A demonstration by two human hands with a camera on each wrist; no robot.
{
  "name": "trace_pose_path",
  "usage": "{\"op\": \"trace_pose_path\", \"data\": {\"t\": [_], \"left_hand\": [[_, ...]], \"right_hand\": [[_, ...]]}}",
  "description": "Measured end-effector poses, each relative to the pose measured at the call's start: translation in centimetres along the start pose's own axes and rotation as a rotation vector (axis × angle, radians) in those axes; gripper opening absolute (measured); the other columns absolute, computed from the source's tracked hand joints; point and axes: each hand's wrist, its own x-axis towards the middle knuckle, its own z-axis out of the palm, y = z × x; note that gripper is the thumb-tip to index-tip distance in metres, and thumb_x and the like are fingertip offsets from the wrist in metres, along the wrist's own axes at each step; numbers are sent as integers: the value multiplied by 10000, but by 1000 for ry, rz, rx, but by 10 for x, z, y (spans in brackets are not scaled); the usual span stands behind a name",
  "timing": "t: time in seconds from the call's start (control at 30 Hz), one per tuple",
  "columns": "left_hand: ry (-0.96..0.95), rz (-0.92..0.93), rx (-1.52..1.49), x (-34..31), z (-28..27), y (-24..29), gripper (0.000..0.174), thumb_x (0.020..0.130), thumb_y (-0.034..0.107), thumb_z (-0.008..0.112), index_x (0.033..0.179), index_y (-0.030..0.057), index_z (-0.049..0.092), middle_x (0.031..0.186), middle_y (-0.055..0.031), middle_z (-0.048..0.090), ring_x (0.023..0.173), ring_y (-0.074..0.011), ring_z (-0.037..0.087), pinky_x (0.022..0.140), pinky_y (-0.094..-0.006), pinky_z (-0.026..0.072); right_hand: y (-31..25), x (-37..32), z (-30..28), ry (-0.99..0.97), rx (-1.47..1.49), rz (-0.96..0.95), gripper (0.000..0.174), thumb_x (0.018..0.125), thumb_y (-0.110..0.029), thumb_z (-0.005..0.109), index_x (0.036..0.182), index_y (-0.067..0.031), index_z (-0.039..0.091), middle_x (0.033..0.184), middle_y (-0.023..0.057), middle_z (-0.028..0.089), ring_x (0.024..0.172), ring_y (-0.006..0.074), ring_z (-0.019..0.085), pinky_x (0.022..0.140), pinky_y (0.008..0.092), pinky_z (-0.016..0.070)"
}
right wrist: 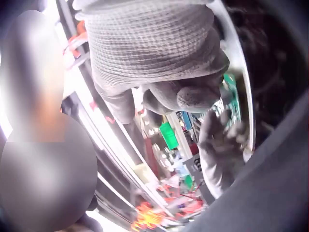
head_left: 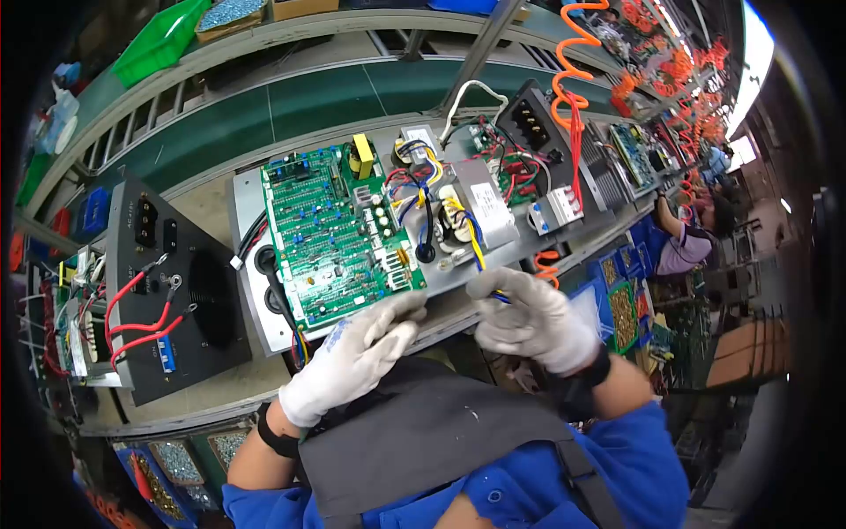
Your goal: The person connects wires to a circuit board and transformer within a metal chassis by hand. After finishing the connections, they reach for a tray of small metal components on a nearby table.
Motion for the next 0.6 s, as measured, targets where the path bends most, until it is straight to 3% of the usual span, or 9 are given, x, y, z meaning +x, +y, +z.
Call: {"op": "trace_pose_path", "data": {"t": [0.03, 0.13, 0.2, 0.27, 0.37, 0.43, 0.5, 0.57, 0.6], "left_hand": [[-13, 37, -26, 0, -2, 2, 503, 1035, 327, 450, 1405, -13, 421, 1209, -127, 599, 1039, -174, 595, 888, -295, 494], [-233, -53, -152, 1, -8, 13, 638, 1021, 464, 433, 1454, 4, 349, 1202, -104, 592, 958, -133, 606, 825, -278, 509], [-276, -102, -198, 3, -4, 11, 655, 1015, 481, 442, 1458, 8, 345, 1183, -92, 597, 920, -113, 605, 802, -260, 507], [-138, -131, -289, 6, 1, 4, 646, 1001, 493, 476, 1416, 5, 397, 1072, -43, 620, 829, -72, 586, 730, -219, 489], [-234, -149, -355, 15, 2, 2, 607, 985, 482, 525, 1347, 0, 455, 976, 1, 615, 763, -44, 565, 678, -190, 465], [6, -191, -396, 18, 7, 0, 480, 953, 350, 637, 1238, -18, 515, 906, 7, 597, 698, -44, 547, 645, -193, 449], [155, -100, -443, 13, 8, 5, 378, 909, 224, 697, 1176, -3, 554, 895, 2, 594, 696, -57, 545, 628, -199, 439], [339, 45, -50, -2, 9, 21, 257, 842, 117, 737, 1041, 14, 612, 868, -14, 599, 685, -79, 546, 607, -232, 442], [430, 310, 267, -9, 8, 35, 170, 785, 51, 742, 919, 31, 639, 778, -49, 589, 650, -125, 553, 586, -274, 442]], "right_hand": [[27, 10, -10, -80, 255, -70, 411, 1005, -440, 482, 1088, -63, 624, 578, -76, 305, 443, 35, 292, 463, 230, 299], [52, 35, -12, -328, 449, -208, 429, 1009, -464, 460, 1004, -65, 620, 605, -58, 350, 442, 33, 333, 482, 233, 339], [61, 32, -9, -291, 510, -228, 434, 1008, -470, 458, 1004, -67, 621, 608, -50, 358, 436, 37, 330, 480, 235, 341], [63, 37, -13, -367, 510, -232, 453, 1004, -489, 455, 1006, -70, 629, 611, -34, 363, 426, 41, 327, 476, 236, 342], [61, 41, -8, -365, 588, -177, 460, 1003, -494, 453, 1024, -75, 641, 608, -33, 357, 427, 44, 332, 476, 238, 343], [57, 46, -17, -478, 540, -141, 438, 1001, -483, 464, 1107, -92, 630, 634, -26, 346, 432, 53, 338, 480, 245, 346], [52, 33, -6, -200, 374, -136, 441, 1000, -464, 476, 1170, -77, 605, 686, -10, 421, 465, 73, 365, 486, 237, 346], [10, 14, 18, 252, -385, -166, 451, 1018, -364, 482, 1300, -17, 543, 968, 69, 619, 674, 119, 590, 632, 300, 495], [-7, 13, 8, 292, -688, -297, 427, 1012, -321, 496, 1313, -20, 535, 1026, 93, 621, 784, 173, 619, 734, 339, 504]]}}
